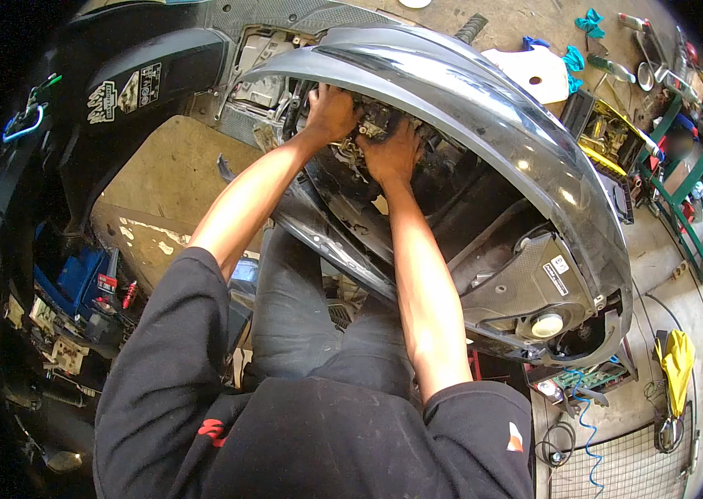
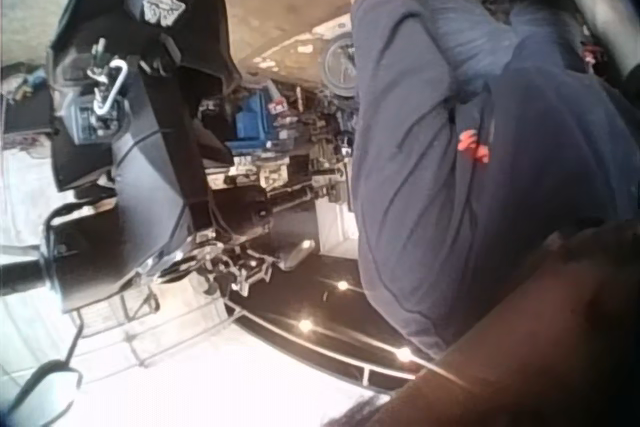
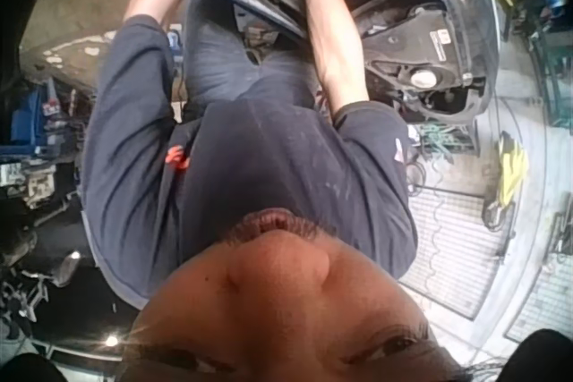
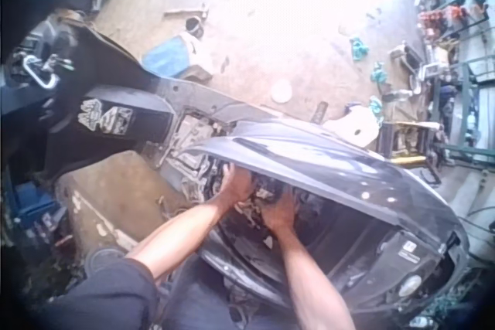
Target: The person works on the internal components of a motorcycle engine after removing the seat, using a wrench to loosen or tighten parts and handling engine components by hand.
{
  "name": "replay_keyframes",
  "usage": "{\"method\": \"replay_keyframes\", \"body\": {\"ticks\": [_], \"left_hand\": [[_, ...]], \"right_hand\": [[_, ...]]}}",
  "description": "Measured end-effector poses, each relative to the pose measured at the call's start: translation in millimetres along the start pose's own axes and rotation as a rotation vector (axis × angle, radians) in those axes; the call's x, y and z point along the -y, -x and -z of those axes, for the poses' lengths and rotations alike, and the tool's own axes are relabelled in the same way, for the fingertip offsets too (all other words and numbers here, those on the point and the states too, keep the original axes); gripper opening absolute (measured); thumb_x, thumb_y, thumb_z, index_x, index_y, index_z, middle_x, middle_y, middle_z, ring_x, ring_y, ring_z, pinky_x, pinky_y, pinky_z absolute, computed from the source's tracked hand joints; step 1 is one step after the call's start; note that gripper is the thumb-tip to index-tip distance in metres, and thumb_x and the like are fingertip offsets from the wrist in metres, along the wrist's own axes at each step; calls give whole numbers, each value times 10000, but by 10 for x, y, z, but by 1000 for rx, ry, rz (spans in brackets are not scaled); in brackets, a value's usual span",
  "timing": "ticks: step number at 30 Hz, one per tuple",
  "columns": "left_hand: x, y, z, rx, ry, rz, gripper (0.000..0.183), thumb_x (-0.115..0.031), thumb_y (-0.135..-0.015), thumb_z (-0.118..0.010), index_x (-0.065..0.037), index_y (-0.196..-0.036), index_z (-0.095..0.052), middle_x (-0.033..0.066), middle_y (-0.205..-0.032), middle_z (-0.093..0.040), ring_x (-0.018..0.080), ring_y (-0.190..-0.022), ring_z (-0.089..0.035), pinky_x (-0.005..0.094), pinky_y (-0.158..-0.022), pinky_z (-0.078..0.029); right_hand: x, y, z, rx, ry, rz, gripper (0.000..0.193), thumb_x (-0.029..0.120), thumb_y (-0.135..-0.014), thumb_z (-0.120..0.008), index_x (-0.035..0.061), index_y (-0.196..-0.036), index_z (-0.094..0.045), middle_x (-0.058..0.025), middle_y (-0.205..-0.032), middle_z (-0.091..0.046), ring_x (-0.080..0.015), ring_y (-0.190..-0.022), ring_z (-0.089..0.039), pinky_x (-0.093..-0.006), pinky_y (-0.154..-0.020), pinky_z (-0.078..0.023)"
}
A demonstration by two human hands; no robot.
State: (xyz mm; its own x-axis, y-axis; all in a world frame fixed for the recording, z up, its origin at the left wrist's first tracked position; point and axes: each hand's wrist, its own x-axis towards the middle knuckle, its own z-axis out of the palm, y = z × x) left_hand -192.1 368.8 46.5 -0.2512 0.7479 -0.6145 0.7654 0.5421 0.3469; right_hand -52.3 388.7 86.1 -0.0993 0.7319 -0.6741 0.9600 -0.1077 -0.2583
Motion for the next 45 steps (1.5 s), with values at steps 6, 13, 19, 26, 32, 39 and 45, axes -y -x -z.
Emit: {"method": "replay_keyframes", "body": {"ticks": [6,13,19,26,32,39,45], "left_hand": [[-210,-121,7,142,-7,176,354,-171,-789,-636,-37,-1113,-691,219,-1385,-384,404,-1266,-324,590,-1015,-272],[17,-61,-242,-68,181,160,403,-359,-868,-659,-171,-1224,-636,197,-1459,-294,454,-1304,-299,694,-1021,-228],[-13,-71,-164,-27,385,219,582,-559,-847,-621,-120,-1228,-624,217,-1397,-437,460,-1314,-348,667,-1048,-221],[-2,-295,76,323,343,359,706,-633,-813,-598,-78,-1249,-624,183,-1374,-516,417,-1361,-311,613,-1096,-164],[-167,-265,76,290,317,352,793,-668,-784,-592,-20,-1239,-621,200,-1387,-503,402,-1396,-256,570,-1122,-138],[-124,-325,50,225,264,486,643,-515,-783,-556,-50,-1219,-646,149,-1380,-529,350,-1390,-290,547,-1130,-142],[-194,-323,55,234,238,486,651,-535,-794,-551,-49,-1215,-649,125,-1379,-535,365,-1387,-283,541,-1125,-150]], "right_hand": [[-28,-34,49,17,-31,17,1031,454,-638,-819,22,-1436,-329,-212,-1462,-382,-358,-1377,-322,-531,-1124,-237],[2,-25,44,60,-55,26,1032,425,-662,-823,-16,-1433,-298,-213,-1466,-353,-372,-1387,-281,-542,-1147,-186],[-113,-33,-38,-37,-69,66,999,419,-648,-828,5,-1415,-340,-224,-1407,-431,-381,-1339,-350,-548,-1116,-218],[-10,-24,-4,32,-157,43,1012,380,-653,-841,-30,-1416,-318,-237,-1380,-451,-387,-1327,-356,-559,-1135,-166],[-86,-25,26,46,-164,40,1037,378,-644,-847,-30,-1427,-303,-245,-1385,-451,-377,-1328,-363,-544,-1140,-166],[-82,28,-13,-120,-164,87,904,384,-609,-851,42,-1332,-428,-214,-1271,-560,-391,-1241,-456,-518,-1077,-276],[-109,8,-16,-120,-150,79,903,383,-605,-853,42,-1325,-429,-219,-1263,-562,-389,-1243,-457,-512,-1071,-283]]}}
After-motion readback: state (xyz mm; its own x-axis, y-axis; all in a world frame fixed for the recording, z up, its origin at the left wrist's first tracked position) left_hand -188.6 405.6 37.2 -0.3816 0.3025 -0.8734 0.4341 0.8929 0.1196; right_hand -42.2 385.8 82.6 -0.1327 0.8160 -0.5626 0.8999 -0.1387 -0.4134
